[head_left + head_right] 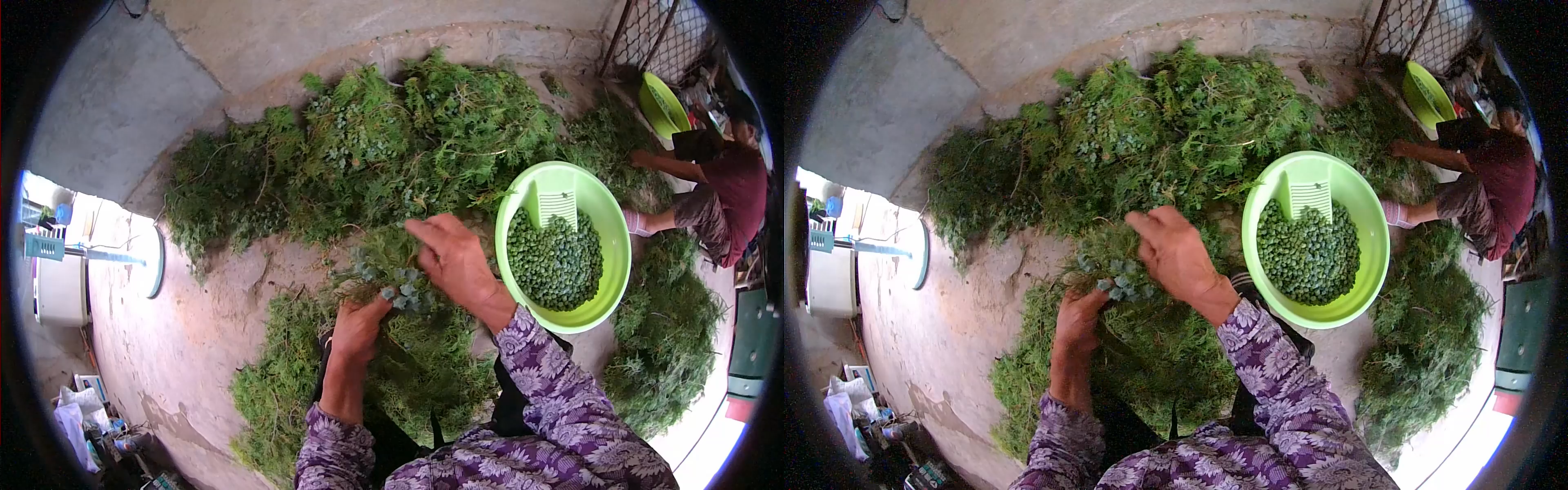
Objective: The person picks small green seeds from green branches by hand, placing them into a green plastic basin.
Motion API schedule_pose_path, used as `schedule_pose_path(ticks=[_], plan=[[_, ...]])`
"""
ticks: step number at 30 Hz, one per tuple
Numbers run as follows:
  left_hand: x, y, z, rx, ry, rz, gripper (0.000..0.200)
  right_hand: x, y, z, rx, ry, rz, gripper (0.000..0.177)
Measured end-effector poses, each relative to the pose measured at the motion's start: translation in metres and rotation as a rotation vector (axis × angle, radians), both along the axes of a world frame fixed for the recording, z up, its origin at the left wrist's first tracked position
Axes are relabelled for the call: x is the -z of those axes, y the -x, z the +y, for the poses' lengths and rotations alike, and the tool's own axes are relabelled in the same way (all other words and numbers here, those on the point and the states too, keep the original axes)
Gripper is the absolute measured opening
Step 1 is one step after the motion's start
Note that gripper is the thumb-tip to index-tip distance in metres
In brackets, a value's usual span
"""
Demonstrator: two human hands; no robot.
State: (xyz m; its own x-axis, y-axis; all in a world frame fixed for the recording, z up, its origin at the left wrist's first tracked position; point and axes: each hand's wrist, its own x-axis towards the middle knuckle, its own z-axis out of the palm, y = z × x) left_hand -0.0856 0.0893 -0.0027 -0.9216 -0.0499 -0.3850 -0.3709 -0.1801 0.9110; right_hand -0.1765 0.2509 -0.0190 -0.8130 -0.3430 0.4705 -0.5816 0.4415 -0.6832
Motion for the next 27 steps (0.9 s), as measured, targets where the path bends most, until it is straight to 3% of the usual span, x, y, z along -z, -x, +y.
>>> schedule_pose_path(ticks=[1, 2, 3, 4, 6, 7, 9, 10, 14, 16, 17, 19, 27], plan=[[-0.004, -0.002, 0.000, -0.055, -0.057, -0.078, 0.018, 0.002, 0.005, 0.004, 0.000, 0.000, 0.001, 0.031], [-0.006, -0.002, -0.001, -0.108, -0.115, -0.156, 0.018, 0.003, 0.014, 0.013, 0.102, 0.132, -0.159, 0.030], [-0.006, -0.002, -0.001, -0.107, -0.117, -0.154, 0.018, 0.003, 0.020, 0.020, 0.204, 0.261, -0.319, 0.028], [-0.004, -0.003, -0.001, -0.153, -0.185, -0.116, 0.017, 0.000, 0.022, 0.025, 0.203, 0.257, -0.319, 0.028], [0.004, -0.003, -0.003, -0.203, -0.250, -0.077, 0.016, -0.008, 0.025, 0.032, -0.024, 1.178, -1.166, 0.018], [0.009, -0.002, -0.007, -0.217, -0.209, -0.107, 0.016, -0.009, 0.025, 0.031, -0.024, 1.181, -1.165, 0.018], [0.010, -0.001, -0.007, -0.227, -0.166, -0.139, 0.016, -0.010, 0.023, 0.025, -0.290, 1.425, -1.402, 0.014], [0.002, 0.002, -0.001, -0.260, -0.221, -0.128, 0.015, -0.019, 0.021, 0.021, -0.155, 1.407, -1.421, 0.015], [-0.006, 0.000, 0.003, -0.260, -0.208, -0.095, 0.012, -0.016, 0.018, 0.024, -0.201, 1.394, -1.489, 0.013], [0.004, 0.000, -0.002, -0.253, -0.179, -0.116, 0.011, -0.013, 0.019, 0.026, -0.344, 1.060, -1.348, 0.014], [0.008, 0.001, -0.003, -0.249, -0.151, -0.133, 0.011, -0.014, 0.019, 0.027, -0.343, 1.061, -1.348, 0.014], [0.004, 0.000, -0.003, -0.238, -0.162, -0.121, 0.011, -0.016, 0.015, 0.029, -0.297, 0.672, -1.344, 0.015], [0.001, 0.000, 0.001, -0.150, -0.300, 0.026, 0.020, -0.029, 0.008, 0.024, -0.347, 0.231, -1.271, 0.044]])
